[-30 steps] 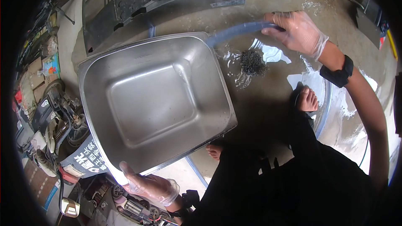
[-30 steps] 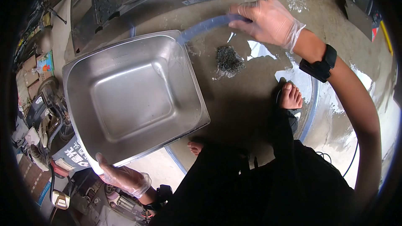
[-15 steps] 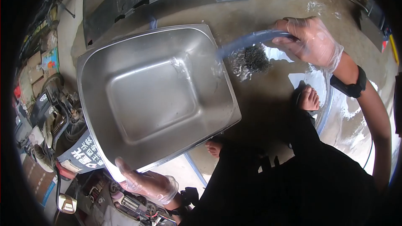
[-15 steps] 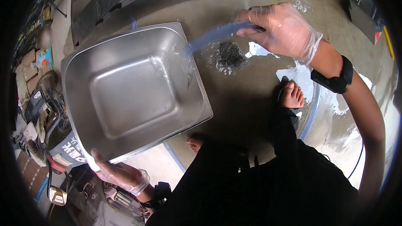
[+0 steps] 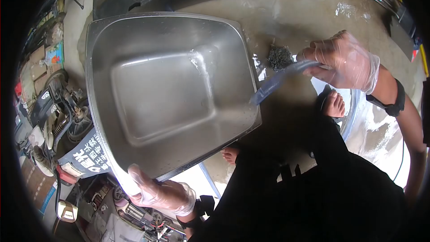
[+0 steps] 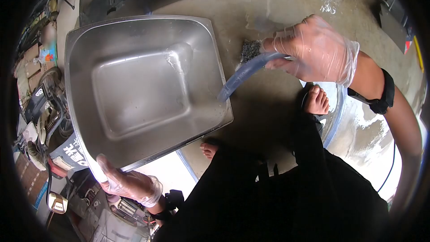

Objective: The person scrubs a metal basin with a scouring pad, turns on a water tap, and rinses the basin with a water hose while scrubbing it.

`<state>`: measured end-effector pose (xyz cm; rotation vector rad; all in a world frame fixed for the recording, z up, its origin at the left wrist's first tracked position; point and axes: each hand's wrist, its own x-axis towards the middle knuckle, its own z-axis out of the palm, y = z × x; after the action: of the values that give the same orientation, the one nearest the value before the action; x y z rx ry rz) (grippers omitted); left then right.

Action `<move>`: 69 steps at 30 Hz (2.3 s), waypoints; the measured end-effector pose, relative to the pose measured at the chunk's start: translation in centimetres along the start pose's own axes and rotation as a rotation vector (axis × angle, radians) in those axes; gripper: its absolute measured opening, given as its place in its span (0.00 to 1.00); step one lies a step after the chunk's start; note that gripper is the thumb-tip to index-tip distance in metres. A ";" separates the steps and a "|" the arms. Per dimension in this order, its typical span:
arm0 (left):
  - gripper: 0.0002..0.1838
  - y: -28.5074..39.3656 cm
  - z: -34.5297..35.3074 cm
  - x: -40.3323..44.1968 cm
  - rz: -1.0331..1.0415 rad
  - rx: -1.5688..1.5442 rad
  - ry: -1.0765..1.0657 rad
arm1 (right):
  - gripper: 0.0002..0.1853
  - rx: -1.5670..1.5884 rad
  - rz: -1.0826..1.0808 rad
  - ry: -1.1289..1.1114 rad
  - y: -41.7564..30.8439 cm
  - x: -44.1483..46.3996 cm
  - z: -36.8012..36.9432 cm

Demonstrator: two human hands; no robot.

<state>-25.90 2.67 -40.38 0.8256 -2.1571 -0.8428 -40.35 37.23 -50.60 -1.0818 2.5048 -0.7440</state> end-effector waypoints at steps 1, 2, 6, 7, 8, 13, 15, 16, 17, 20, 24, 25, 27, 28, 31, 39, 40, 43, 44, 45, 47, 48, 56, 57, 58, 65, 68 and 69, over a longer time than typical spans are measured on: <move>0.25 -0.7 -0.9 0.3 0.029 0.047 -0.036 | 0.17 0.013 -0.003 -0.006 -0.2 -0.1 0.1; 0.28 -1.1 -1.5 0.4 0.057 0.094 -0.071 | 0.17 0.023 -0.001 -0.004 -0.4 -0.1 0.3; 0.19 0.3 0.4 -0.1 0.035 -0.176 -0.030 | 0.17 0.005 -0.032 -0.017 -1.1 0.0 0.4; 0.19 0.1 0.0 -0.1 0.025 -0.134 -0.029 | 0.17 0.006 -0.048 -0.019 -1.2 0.0 0.5; 0.19 -0.1 -0.1 -0.1 0.015 -0.093 -0.027 | 0.17 0.006 -0.066 -0.020 -1.3 0.0 0.6; 0.23 -0.5 -0.1 -0.3 -0.019 -0.193 0.005 | 0.17 0.007 -0.054 -0.052 -1.9 0.0 0.8; 0.22 -0.5 -0.1 -0.4 -0.018 -0.202 0.016 | 0.17 0.006 -0.043 -0.082 -2.5 0.0 0.9; 0.22 -0.6 -0.2 -0.4 -0.018 -0.200 0.023 | 0.17 0.015 -0.048 -0.091 -2.7 0.2 0.9; 0.22 -0.7 -0.2 -0.4 -0.018 -0.200 0.030 | 0.17 0.022 -0.053 -0.099 -2.9 0.4 1.0; 0.21 -0.6 -0.6 -0.5 -0.031 -0.134 0.032 | 0.17 0.036 -0.075 -0.094 -3.6 1.1 1.3; 0.21 -0.4 -0.3 -0.8 0.001 -0.139 -0.006 | 0.15 0.040 -0.094 -0.123 -3.5 1.4 1.5; 0.21 -0.3 -0.3 -0.9 0.020 -0.126 -0.022 | 0.15 0.078 -0.104 -0.106 -3.4 1.4 1.6; 0.21 -0.7 -0.7 -0.9 0.068 -0.121 -0.052 | 0.13 0.153 -0.123 -0.071 -3.4 1.5 1.4; 0.21 -1.7 -1.3 -1.0 0.097 -0.130 -0.063 | 0.13 0.179 -0.110 -0.075 -3.4 1.7 1.3; 0.19 -4.9 -4.1 -1.3 0.111 -0.069 -0.082 | 0.13 0.212 -0.074 -0.100 -3.4 1.8 0.7; 0.20 -1.9 -1.4 -2.0 0.274 0.191 -0.071 | 0.13 0.274 -0.080 -0.073 -4.6 2.3 0.7; 0.22 -1.0 -0.3 -2.2 0.178 0.067 -0.043 | 0.13 0.273 -0.082 -0.076 -4.7 2.5 0.9; 0.25 -1.3 0.0 -2.0 0.232 0.006 -0.037 | 0.13 0.295 -0.088 -0.076 -5.2 3.1 1.1; 0.27 -1.5 0.1 -2.0 0.253 -0.032 -0.050 | 0.13 0.316 -0.092 -0.073 -5.4 3.3 1.1; 0.27 -1.7 0.1 -1.9 0.266 -0.041 -0.038 | 0.13 0.337 -0.097 -0.070 -5.6 3.5 1.2; 0.27 -1.9 0.1 -2.1 0.291 -0.056 -0.015 | 0.13 0.336 -0.133 -0.043 -6.0 4.0 1.4; 0.28 -1.8 0.7 -2.5 0.273 -0.016 0.082 | 0.13 0.336 -0.149 -0.030 -6.2 4.3 1.5; 0.35 -2.1 0.8 -2.8 0.126 -0.085 0.214 | 0.14 0.537 -0.115 -0.051 -7.6 5.1 1.4; 0.35 -2.3 0.4 -2.9 0.103 -0.080 0.179 | 0.14 0.551 -0.116 -0.038 -7.5 5.1 1.6; 0.37 -2.4 0.0 -3.0 0.078 -0.074 0.144 | 0.14 0.575 -0.114 -0.036 -7.5 5.1 1.6; 0.39 -2.5 -0.3 -2.9 0.046 -0.277 0.028 | 0.14 0.706 -0.161 -0.019 -8.0 5.9 2.1; 0.37 -2.6 0.8 -2.9 0.067 -0.262 0.233 | 0.13 0.715 -0.129 -0.042 -8.5 6.7 1.8; 0.37 -2.6 0.8 -2.9 0.070 -0.254 0.236 | 0.13 0.707 -0.110 -0.049 -8.6 6.8 1.7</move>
<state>-24.03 3.49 -43.76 0.6793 -1.8189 -0.9127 -39.11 26.60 -47.60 -0.9445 1.8870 -1.4591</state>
